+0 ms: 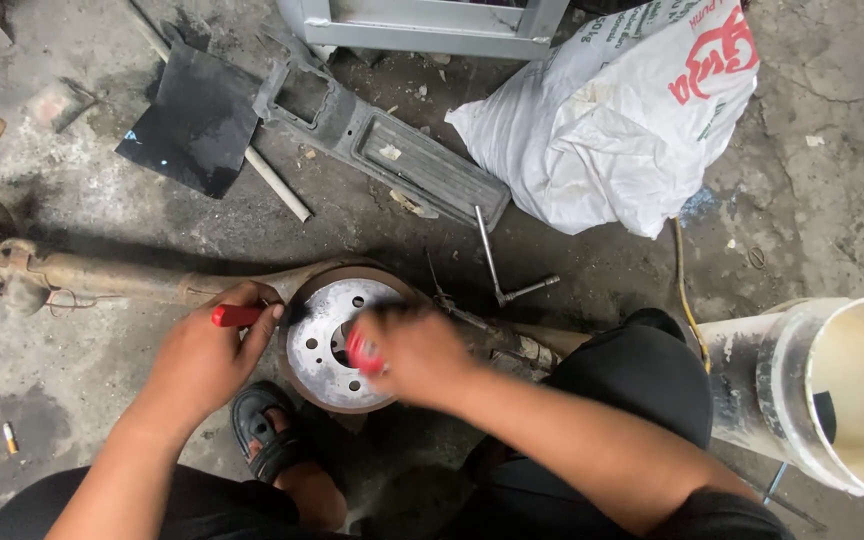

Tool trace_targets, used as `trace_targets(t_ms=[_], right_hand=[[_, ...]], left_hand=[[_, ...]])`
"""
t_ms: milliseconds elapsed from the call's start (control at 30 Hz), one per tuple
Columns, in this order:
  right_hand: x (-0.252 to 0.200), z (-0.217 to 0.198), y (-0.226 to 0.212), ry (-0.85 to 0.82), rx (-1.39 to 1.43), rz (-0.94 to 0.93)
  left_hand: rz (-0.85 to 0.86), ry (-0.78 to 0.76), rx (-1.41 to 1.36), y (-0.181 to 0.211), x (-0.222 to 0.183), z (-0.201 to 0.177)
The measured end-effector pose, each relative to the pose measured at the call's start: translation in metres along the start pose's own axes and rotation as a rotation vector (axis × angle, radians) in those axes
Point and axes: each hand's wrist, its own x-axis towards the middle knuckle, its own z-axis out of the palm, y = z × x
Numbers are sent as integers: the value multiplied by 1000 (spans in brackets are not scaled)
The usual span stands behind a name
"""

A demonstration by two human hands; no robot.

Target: Cleaning an axle hub using a wire brush to remove rust and debris.

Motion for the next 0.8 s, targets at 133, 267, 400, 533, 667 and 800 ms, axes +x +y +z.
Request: trace_targets(t_ms=[133, 267, 400, 533, 667, 800], right_hand=[[-6, 30, -11, -19, -95, -137], [9, -2, 12, 12, -19, -50], [12, 9, 7, 113, -7, -35], [3, 15, -10, 151, -214, -195], [15, -9, 24, 187, -63, -29], [10, -12, 5, 111, 16, 1]], left_hand=[[6, -7, 1, 0, 3, 1], [15, -10, -7, 2, 2, 0], [26, 7, -21, 6, 0, -5], [31, -7, -13, 5, 3, -4], [59, -5, -22, 2, 1, -2], [51, 3, -29, 0, 0, 0]])
